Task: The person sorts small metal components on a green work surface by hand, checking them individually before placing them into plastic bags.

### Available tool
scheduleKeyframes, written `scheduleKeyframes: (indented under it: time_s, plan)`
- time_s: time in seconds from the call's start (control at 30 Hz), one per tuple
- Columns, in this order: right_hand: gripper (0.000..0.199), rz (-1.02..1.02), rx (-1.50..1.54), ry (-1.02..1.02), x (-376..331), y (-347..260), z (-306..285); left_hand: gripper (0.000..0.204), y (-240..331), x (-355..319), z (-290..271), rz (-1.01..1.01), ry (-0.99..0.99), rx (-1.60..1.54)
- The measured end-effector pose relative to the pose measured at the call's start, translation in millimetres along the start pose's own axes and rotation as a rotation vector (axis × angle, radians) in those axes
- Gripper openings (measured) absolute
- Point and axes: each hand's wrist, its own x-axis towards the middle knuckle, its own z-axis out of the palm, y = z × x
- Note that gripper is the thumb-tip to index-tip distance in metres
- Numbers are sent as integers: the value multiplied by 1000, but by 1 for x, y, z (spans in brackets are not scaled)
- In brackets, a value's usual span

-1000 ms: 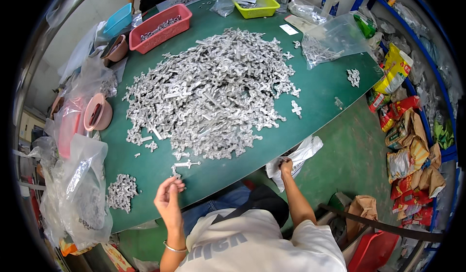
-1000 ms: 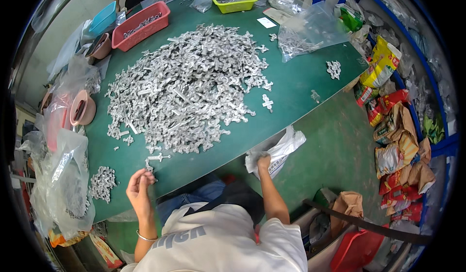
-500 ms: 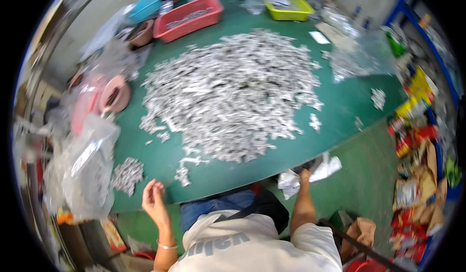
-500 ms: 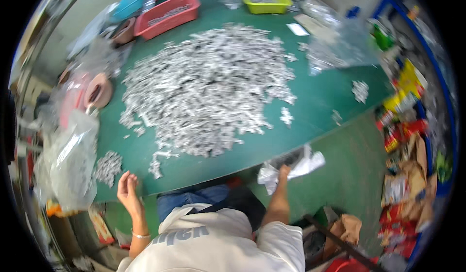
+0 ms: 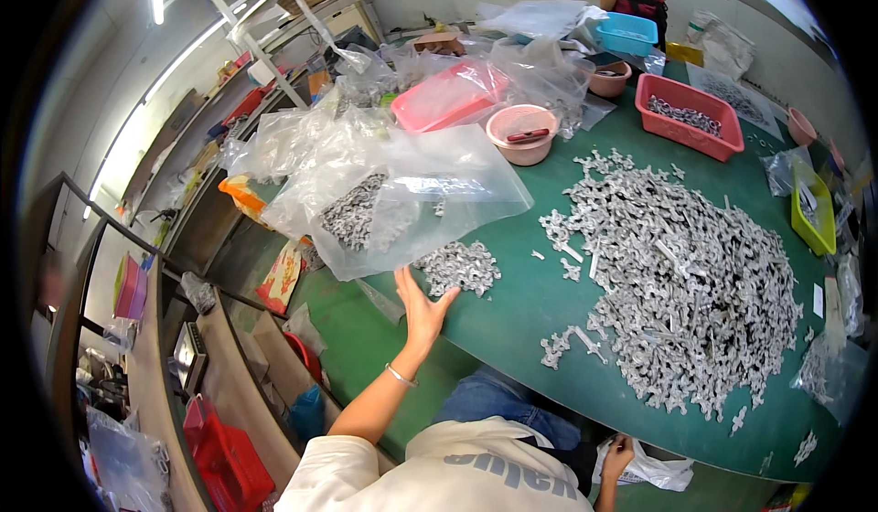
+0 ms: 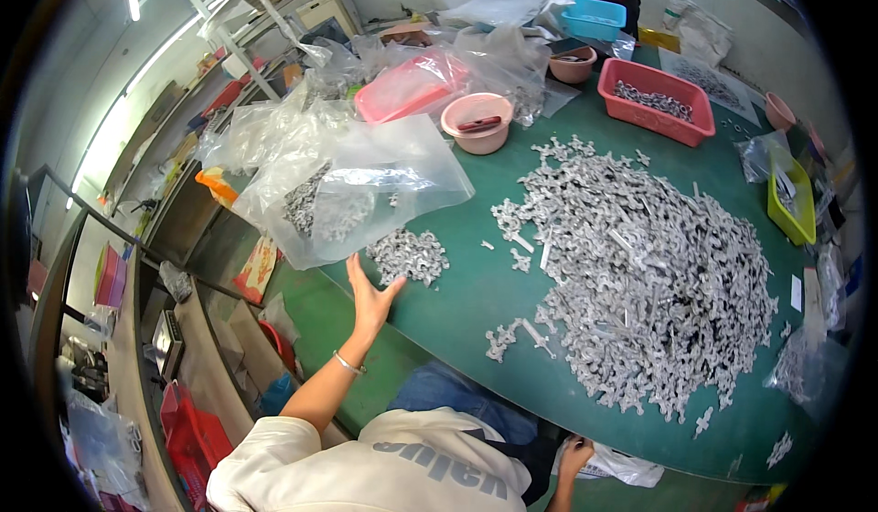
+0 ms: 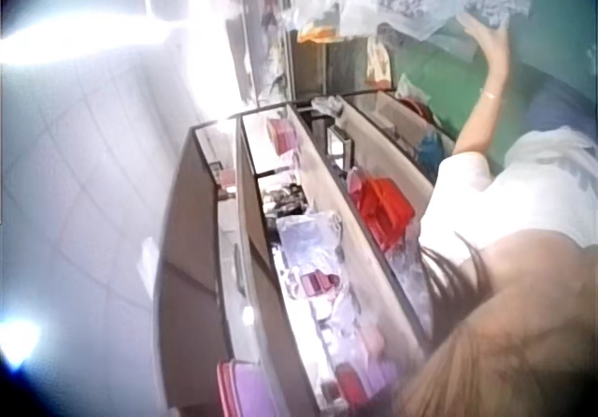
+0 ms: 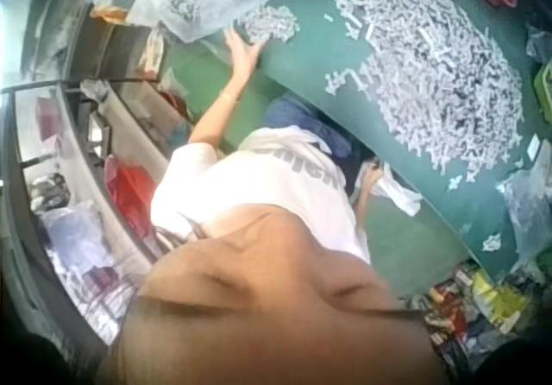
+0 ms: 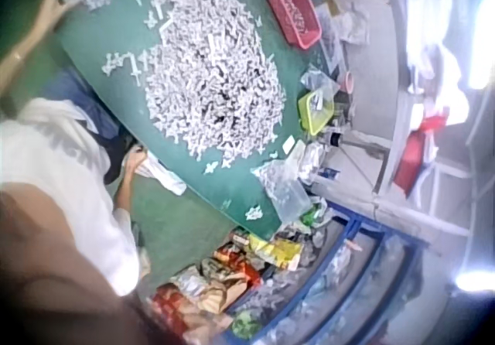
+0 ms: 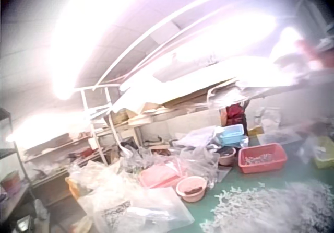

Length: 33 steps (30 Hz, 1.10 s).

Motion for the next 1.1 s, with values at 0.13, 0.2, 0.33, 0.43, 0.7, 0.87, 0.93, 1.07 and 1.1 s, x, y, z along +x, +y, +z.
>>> scheduleKeyframes:
  time_s: [0.13,0.2,0.33,0.43,0.7,0.87,0.93,1.07,1.1]
  plan:
    - [6,-460,62,-221,-17,-154,-31,66,-7,42,12,36,30,-140]
    - [8,-464,153,-258,-15,-209,-30,49,-8,62,11,-1,8,-218]
    - [12,-614,300,-322,19,-313,-18,38,-19,77,23,-88,-45,-349]
    - [38,-472,465,-534,40,-370,18,47,-24,79,28,14,-57,-231]
    - [64,-550,144,-347,102,-432,185,42,-3,81,35,-58,-8,-298]
    - [51,-349,208,-361,112,-442,214,40,15,71,35,-90,-43,-417]
    - [48,-283,376,-319,113,-441,218,40,21,66,35,-50,-30,-436]
    - [45,-237,480,-280,122,-438,220,40,32,63,33,-76,-24,-548]
    - [45,-240,483,-281,123,-438,220,39,33,62,33,-89,-19,-563]
